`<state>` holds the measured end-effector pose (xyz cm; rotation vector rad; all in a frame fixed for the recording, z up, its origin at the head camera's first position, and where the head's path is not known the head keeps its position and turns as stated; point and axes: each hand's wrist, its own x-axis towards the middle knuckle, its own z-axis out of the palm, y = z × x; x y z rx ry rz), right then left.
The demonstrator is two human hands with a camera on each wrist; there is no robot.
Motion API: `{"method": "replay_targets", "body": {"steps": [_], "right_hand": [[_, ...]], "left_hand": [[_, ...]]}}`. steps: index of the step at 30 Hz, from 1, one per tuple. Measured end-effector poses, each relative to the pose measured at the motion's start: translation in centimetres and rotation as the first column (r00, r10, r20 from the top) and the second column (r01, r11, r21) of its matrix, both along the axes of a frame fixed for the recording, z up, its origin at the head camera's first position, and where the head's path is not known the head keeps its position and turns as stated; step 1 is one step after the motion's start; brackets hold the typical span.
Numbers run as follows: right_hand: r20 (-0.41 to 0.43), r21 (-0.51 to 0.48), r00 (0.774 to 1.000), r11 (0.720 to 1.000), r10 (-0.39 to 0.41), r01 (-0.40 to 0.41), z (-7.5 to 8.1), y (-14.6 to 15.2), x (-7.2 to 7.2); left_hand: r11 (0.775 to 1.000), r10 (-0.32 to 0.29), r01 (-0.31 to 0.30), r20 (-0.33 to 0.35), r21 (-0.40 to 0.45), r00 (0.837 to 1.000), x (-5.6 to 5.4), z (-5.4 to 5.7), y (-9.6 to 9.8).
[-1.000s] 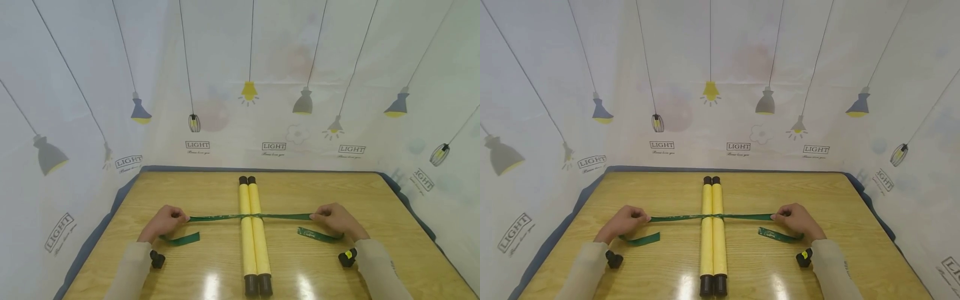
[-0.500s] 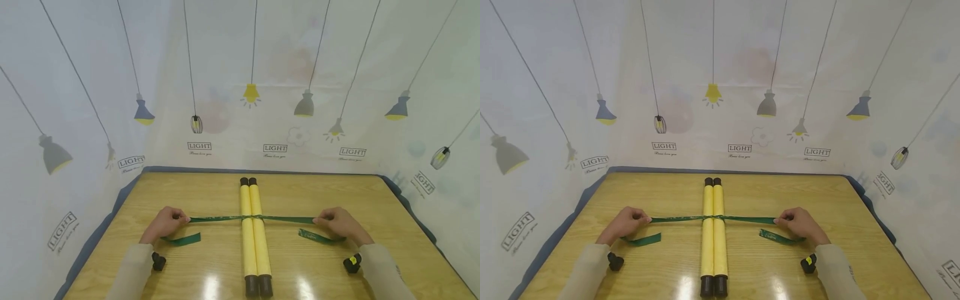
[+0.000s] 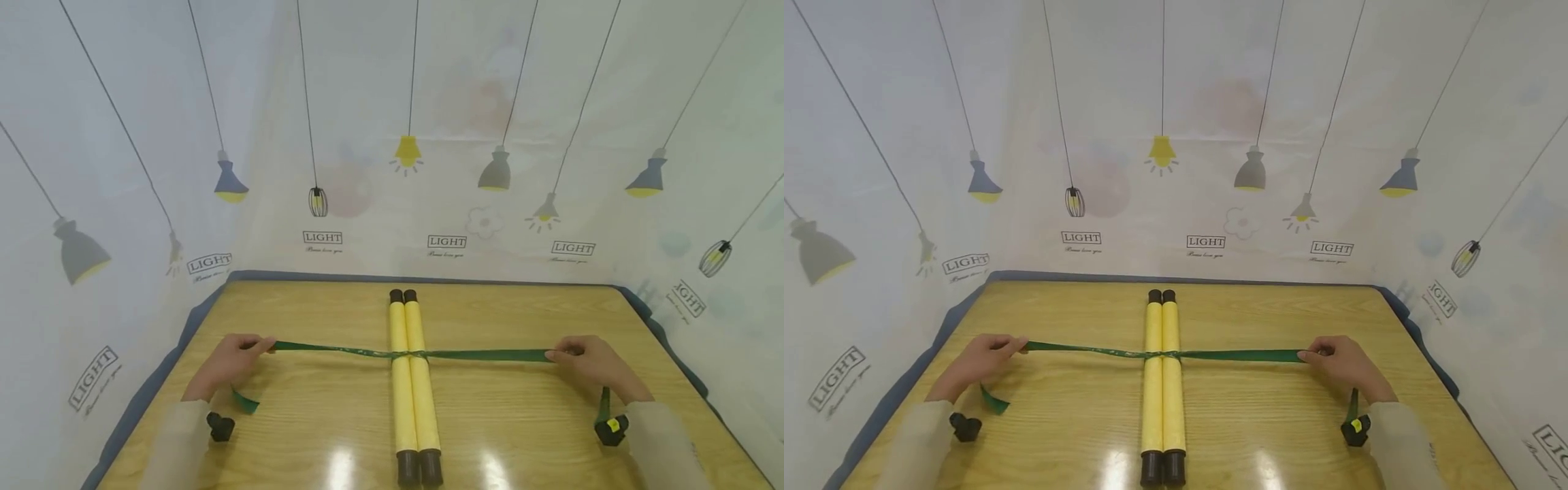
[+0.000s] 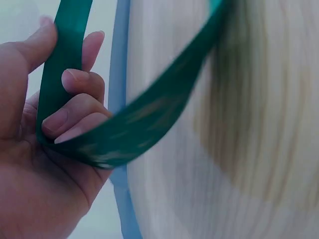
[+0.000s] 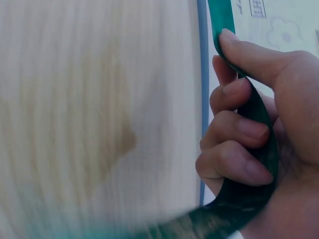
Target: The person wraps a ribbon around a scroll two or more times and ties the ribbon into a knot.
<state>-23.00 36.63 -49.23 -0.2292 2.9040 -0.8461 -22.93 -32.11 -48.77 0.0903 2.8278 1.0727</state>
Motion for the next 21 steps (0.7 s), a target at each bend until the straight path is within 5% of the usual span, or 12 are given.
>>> {"method": "replay_targets", "body": {"steps": [11,16,21], "right_hand": [[-0.023,0.062,0.997,0.996,-0.068,0.069,1.7,3.1,0.7],[-0.045,0.073,0.997,0.995,-0.066,0.069,1.3,4.6,1.0],[-0.085,0.09,0.994,0.993,-0.066,0.073,0.6,5.8,1.1]], "left_hand": [[0.998,-0.04,0.039,-0.035,-0.047,0.999,0.9,1.4,-3.1],[0.997,-0.071,0.067,-0.102,-0.042,0.992,1.2,1.8,-3.7],[0.991,-0.052,0.037,-0.118,-0.131,0.992,1.1,1.6,-3.3]]}}
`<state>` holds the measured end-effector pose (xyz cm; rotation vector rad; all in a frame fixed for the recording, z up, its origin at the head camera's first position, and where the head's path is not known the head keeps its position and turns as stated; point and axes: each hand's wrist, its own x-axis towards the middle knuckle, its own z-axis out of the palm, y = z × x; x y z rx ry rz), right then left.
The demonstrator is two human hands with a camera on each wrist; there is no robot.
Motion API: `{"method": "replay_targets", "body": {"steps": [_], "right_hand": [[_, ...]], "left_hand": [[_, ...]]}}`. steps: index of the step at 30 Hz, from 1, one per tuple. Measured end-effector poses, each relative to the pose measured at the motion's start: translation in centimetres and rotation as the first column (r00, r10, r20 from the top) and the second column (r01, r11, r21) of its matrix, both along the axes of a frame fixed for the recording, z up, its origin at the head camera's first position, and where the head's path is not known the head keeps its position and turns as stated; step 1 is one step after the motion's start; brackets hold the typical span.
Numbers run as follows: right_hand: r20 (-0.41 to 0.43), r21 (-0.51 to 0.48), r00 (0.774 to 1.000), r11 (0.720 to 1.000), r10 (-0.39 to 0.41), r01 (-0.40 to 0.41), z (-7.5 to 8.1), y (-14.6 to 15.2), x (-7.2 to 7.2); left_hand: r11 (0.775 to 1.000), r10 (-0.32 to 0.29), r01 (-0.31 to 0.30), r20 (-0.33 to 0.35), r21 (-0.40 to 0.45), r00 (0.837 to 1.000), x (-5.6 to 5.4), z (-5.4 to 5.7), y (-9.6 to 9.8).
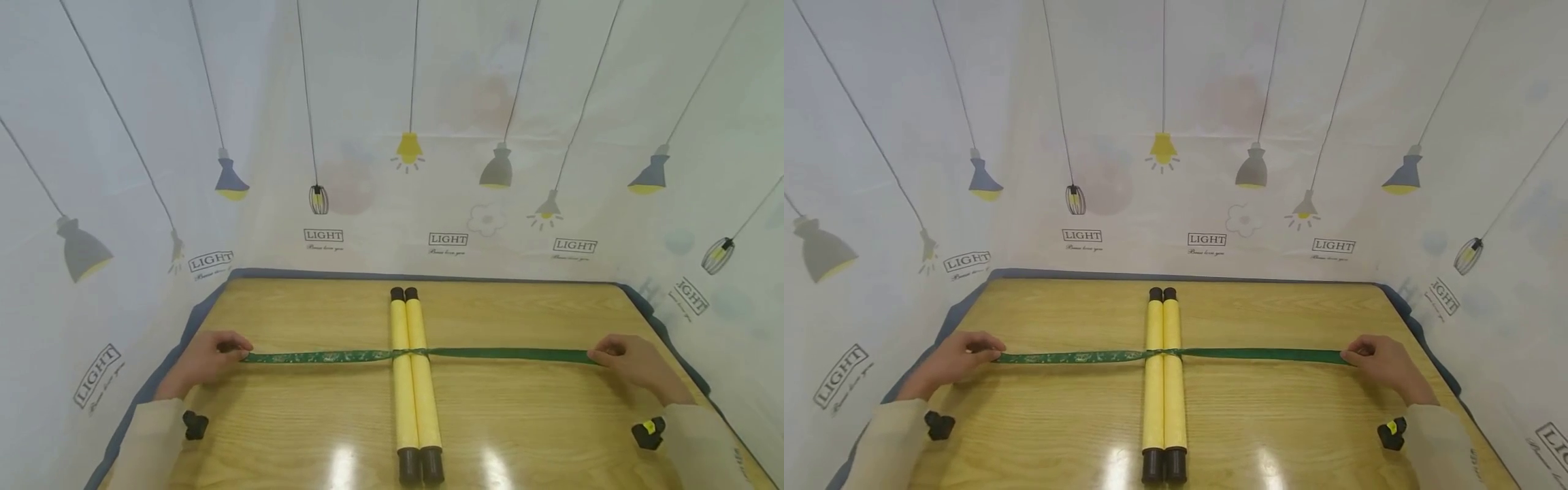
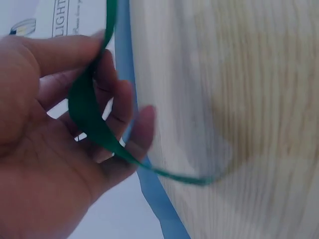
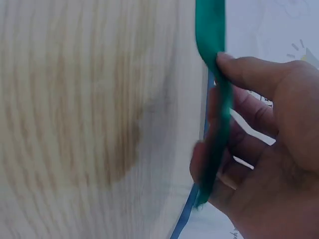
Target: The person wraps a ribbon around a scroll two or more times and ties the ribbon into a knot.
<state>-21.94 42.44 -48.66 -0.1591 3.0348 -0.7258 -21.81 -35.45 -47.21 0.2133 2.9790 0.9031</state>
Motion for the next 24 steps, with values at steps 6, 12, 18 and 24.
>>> {"method": "replay_targets", "body": {"steps": [6,12,18,24], "right_hand": [[0.02,0.015,0.998,0.998,-0.059,0.059,-0.2,0.8,0.3],[-0.025,0.048,0.992,0.991,-0.122,0.124,-0.2,1.2,0.6],[-0.072,0.056,0.988,0.988,-0.136,0.14,0.0,0.3,0.8],[0.0,0.066,0.985,0.983,-0.173,0.173,0.7,-0.6,1.0]], "left_hand": [[0.999,0.016,-0.013,0.068,-0.036,0.998,0.1,-0.1,0.7],[0.998,-0.016,0.018,0.035,-0.058,0.999,0.4,0.4,2.7],[0.999,-0.025,0.025,0.021,-0.033,0.999,0.0,0.4,6.4],[0.998,-0.066,0.065,0.042,0.026,0.997,0.0,0.9,10.7]]}}
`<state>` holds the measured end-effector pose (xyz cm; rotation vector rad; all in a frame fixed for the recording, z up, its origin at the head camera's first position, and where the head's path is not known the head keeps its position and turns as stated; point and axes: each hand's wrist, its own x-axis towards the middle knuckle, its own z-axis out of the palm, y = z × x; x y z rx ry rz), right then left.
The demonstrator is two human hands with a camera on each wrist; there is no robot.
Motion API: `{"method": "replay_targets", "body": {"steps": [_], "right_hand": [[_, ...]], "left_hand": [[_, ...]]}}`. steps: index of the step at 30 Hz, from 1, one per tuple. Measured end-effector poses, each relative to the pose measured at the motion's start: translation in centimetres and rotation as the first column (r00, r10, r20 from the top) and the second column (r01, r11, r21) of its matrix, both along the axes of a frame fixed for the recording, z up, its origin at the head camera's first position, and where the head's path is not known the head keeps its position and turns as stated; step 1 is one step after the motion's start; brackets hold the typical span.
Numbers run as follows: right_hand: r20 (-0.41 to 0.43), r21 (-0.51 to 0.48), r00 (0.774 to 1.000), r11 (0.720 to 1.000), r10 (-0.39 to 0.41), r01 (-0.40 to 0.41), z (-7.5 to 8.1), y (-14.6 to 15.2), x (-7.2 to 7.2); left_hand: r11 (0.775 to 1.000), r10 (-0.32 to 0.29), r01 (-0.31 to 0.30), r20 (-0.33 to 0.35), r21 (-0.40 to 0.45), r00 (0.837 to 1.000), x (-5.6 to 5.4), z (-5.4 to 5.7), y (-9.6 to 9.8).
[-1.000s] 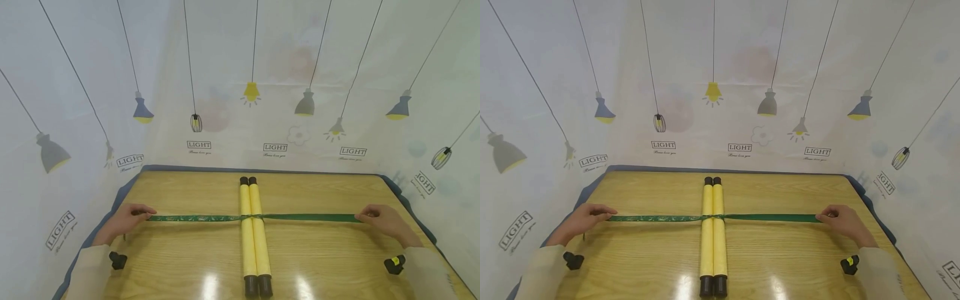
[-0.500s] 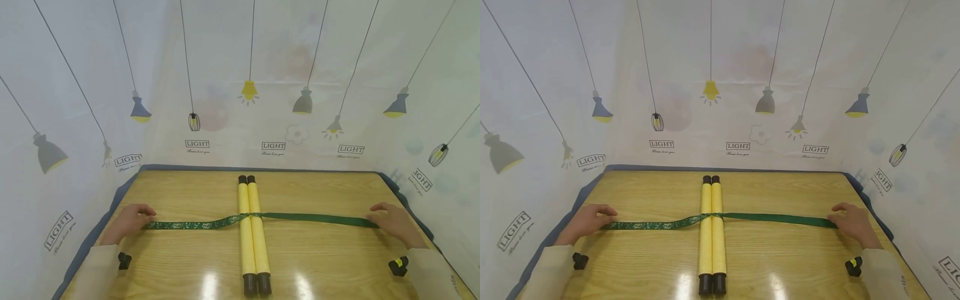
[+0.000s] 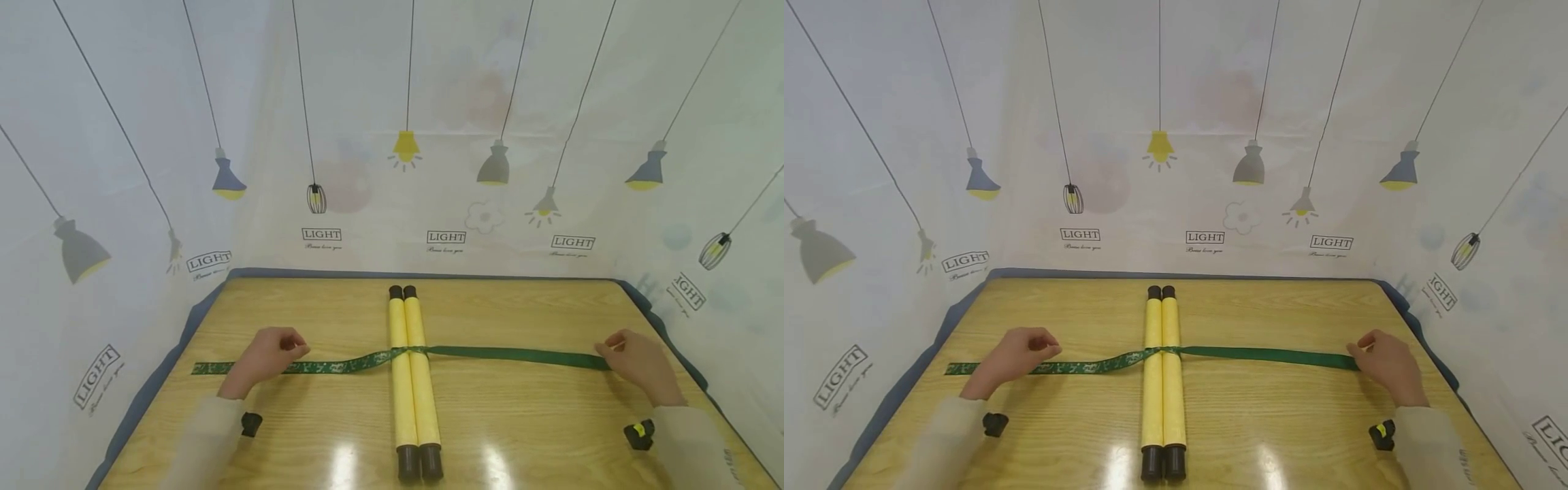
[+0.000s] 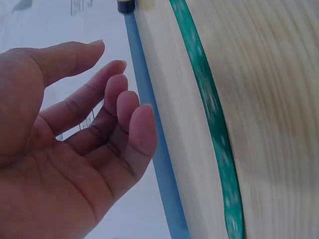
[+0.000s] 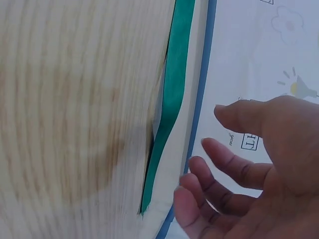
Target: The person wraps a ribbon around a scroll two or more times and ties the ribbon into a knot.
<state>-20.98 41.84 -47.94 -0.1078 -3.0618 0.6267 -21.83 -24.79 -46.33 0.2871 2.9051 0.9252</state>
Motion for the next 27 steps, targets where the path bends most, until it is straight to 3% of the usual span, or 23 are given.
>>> {"method": "replay_targets", "body": {"steps": [6,13,19,23,27], "right_hand": [[0.136,0.017,0.99,0.999,-0.037,0.035,0.6,-0.6,0.1],[0.279,0.032,0.952,0.992,-0.126,0.122,0.9,-1.3,0.1],[0.333,0.056,0.917,0.975,-0.221,0.215,0.3,-1.5,-0.1],[0.341,0.069,0.912,0.974,-0.228,0.217,-0.2,-1.5,-0.3],[0.328,0.077,0.919,0.976,-0.218,0.204,-0.5,-1.8,-0.4]], "left_hand": [[0.997,-0.029,0.028,0.011,0.073,1.0,0.2,-0.2,4.4],[0.994,0.017,-0.027,0.099,0.108,0.995,0.7,-0.9,9.2],[0.995,0.08,-0.091,0.212,0.042,0.974,0.6,-1.8,11.9],[0.993,0.103,-0.092,0.188,-0.068,0.977,0.2,-2.6,12.7],[0.983,0.122,-0.098,0.153,-0.155,0.981,0.0,-2.7,13.0]]}}
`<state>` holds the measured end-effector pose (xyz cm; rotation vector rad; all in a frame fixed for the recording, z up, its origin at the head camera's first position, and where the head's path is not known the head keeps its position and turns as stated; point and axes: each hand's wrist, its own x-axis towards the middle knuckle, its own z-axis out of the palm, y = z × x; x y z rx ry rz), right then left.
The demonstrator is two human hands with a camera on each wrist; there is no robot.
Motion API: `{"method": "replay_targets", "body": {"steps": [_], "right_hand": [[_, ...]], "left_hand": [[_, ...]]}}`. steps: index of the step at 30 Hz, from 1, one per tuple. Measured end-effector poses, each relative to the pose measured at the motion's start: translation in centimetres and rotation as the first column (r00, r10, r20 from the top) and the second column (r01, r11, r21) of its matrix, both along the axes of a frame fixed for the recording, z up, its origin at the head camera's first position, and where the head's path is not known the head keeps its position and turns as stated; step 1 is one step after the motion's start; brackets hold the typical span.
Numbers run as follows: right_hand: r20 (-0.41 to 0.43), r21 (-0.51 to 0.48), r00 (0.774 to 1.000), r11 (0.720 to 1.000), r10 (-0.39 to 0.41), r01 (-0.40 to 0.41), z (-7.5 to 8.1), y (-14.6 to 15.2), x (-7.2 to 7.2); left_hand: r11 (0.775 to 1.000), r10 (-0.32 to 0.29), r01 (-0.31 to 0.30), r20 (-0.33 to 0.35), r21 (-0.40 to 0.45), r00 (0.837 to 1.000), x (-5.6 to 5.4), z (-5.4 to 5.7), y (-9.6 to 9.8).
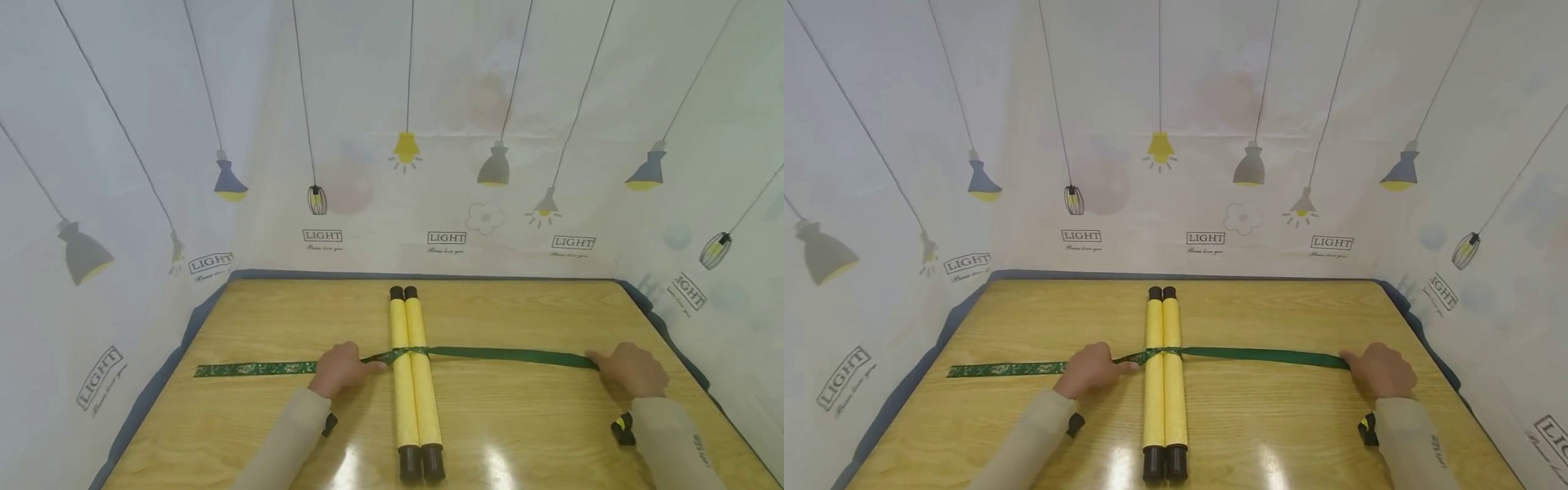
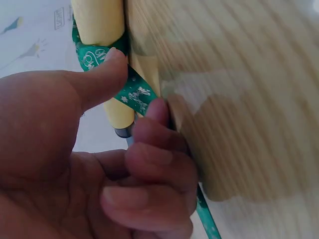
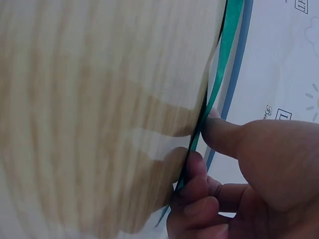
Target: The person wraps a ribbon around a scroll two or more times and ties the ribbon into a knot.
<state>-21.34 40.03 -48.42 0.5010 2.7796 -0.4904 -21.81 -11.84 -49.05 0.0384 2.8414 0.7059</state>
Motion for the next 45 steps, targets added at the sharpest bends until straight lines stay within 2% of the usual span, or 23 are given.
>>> {"method": "replay_targets", "body": {"steps": [7,12,15,19,22,25,31,36,38,42,45], "right_hand": [[-0.024,0.016,1.0,1.0,0.012,-0.011,-0.3,-0.7,0.1],[-0.028,0.013,1.0,1.0,0.01,-0.01,-0.2,-1.1,0.2],[-0.033,0.008,0.999,1.0,0.015,-0.015,-0.1,-1.3,0.1],[-0.034,0.007,0.998,0.999,0.047,-0.047,-0.3,-1.3,0.1],[-0.062,0.006,0.992,0.994,0.106,-0.106,-0.5,-1.0,0.2],[-0.12,-0.005,0.982,0.989,0.148,-0.15,-0.9,-0.4,0.6],[-0.227,-0.06,0.965,0.987,0.133,-0.151,-1.1,0.2,0.8],[-0.27,-0.061,0.954,0.987,0.127,-0.148,-0.4,-0.3,0.1],[-0.295,-0.057,0.945,0.985,0.14,-0.164,0.0,-0.7,-0.2],[-0.364,-0.058,0.912,0.973,0.19,-0.225,0.3,-1.5,-0.5],[-0.415,-0.068,0.886,0.965,0.205,-0.254,0.5,-2.1,-0.6]], "left_hand": [[0.998,0.006,-0.006,-0.004,-0.067,1.0,-0.4,0.6,0.3],[0.998,-0.033,0.033,0.001,-0.048,0.999,-0.6,0.7,0.5],[0.997,-0.071,0.071,0.003,-0.003,0.997,-0.7,0.7,0.3],[0.986,-0.124,0.119,0.042,0.119,0.991,-0.8,0.5,-0.5],[0.962,-0.171,0.148,0.083,0.231,0.982,-0.8,0.6,-1.3],[0.928,-0.224,0.184,0.09,0.323,0.97,-1.0,1.0,-2.1],[0.866,-0.301,0.257,0.038,0.429,0.953,-1.8,1.6,-3.1],[0.831,-0.316,0.284,-0.015,0.479,0.949,-1.8,2.3,-2.7],[0.823,-0.317,0.297,-0.043,0.485,0.947,-1.7,2.7,-2.4],[0.817,-0.304,0.314,-0.101,0.485,0.947,-1.6,3.2,-1.8],[0.834,-0.281,0.322,-0.157,0.447,0.947,-1.6,3.4,-1.5]]}}
